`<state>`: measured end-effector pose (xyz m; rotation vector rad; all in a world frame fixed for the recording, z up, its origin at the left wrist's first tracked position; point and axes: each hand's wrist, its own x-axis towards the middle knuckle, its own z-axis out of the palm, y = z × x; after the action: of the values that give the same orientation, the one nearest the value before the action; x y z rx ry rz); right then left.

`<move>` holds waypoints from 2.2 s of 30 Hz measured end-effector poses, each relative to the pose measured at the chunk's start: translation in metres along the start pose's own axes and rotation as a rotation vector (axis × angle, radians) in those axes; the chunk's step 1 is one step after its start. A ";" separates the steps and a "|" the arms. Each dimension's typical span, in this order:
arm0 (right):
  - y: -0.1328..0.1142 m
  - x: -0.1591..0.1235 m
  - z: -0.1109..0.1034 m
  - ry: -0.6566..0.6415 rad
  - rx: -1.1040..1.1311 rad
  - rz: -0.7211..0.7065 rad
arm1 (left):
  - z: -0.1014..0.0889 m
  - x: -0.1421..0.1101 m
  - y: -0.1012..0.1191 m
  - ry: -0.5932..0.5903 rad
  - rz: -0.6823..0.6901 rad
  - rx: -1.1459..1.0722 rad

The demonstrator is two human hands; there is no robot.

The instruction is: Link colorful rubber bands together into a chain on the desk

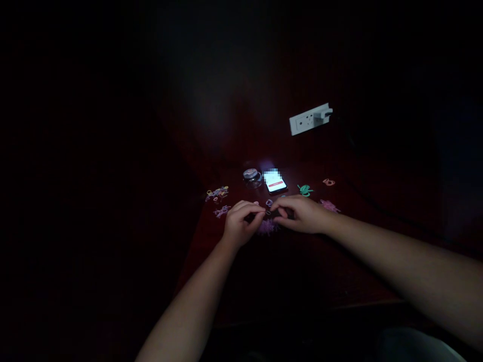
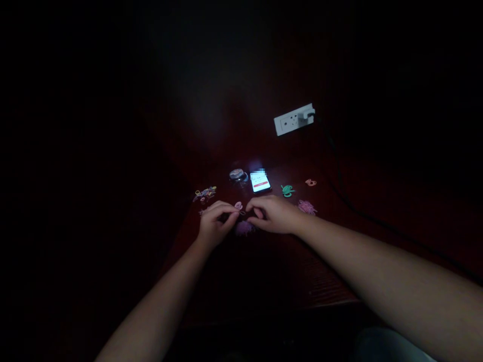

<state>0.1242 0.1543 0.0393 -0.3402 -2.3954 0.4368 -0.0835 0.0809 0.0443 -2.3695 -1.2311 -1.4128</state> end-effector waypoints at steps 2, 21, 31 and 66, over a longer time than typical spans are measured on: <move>-0.002 0.001 0.001 -0.027 0.030 -0.022 | 0.002 0.001 0.002 -0.018 0.067 0.021; 0.014 -0.003 0.001 0.085 0.081 0.073 | -0.065 -0.081 -0.016 0.276 -0.550 0.215; 0.027 -0.006 -0.004 0.122 0.122 0.156 | -0.055 -0.089 -0.031 0.280 -0.684 0.115; 0.030 -0.007 -0.001 0.139 0.155 0.189 | -0.056 -0.091 -0.037 -0.067 -0.623 0.197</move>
<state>0.1341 0.1795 0.0245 -0.5117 -2.1879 0.6594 -0.1679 0.0261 -0.0059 -1.9970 -2.1426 -1.2598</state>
